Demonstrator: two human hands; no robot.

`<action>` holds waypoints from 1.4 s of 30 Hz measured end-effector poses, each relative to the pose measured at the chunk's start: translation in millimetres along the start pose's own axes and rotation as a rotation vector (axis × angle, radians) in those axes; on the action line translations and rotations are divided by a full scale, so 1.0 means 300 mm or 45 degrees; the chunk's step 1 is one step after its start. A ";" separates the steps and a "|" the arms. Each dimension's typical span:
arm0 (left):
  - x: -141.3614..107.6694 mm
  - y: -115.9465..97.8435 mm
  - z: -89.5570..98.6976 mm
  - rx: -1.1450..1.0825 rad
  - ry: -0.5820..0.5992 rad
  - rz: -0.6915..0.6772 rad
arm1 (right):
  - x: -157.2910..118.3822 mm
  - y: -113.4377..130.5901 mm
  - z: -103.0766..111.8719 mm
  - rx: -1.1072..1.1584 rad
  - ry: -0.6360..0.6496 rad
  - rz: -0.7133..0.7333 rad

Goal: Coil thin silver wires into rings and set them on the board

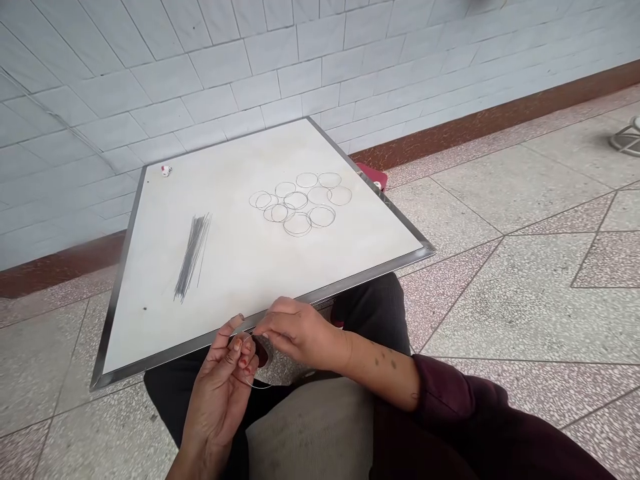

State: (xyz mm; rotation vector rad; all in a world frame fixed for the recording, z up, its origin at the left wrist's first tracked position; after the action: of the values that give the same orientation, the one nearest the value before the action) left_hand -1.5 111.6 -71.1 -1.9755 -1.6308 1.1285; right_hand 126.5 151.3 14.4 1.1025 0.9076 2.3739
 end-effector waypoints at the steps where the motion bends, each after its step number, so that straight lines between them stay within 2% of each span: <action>1: -0.002 -0.001 0.000 -0.016 -0.009 -0.008 | 0.000 0.003 -0.001 0.000 0.002 0.007; 8: -0.012 0.004 -0.005 -0.099 0.001 0.005 | 0.000 0.005 -0.015 -0.036 0.066 0.067; 15: -0.013 0.004 -0.008 0.044 0.050 0.111 | -0.003 -0.003 -0.011 -0.022 0.080 0.097; 27: -0.006 -0.001 0.015 0.125 0.002 0.055 | -0.005 -0.007 -0.027 -0.034 0.105 0.089; 36: -0.029 -0.012 -0.007 0.115 0.054 0.065 | 0.000 -0.011 -0.013 0.027 0.075 -0.005; 42: -0.038 -0.017 -0.008 0.126 0.065 0.046 | -0.003 0.009 -0.015 0.023 0.074 0.046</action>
State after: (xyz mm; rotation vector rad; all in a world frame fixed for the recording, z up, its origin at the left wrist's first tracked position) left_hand -3.5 103.0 -62.1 -1.9617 -1.4904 1.1397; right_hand 123.4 147.1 13.6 1.0704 0.9382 2.4433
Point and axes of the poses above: each hand's wrist, its own x-axis towards the middle knuckle, its own z-axis out of the back of the hand, y = z × x, the point moved 10 cm from there along x, towards the middle knuckle, and after that the axes turned 9 degrees about y, right-handed, at the moved point
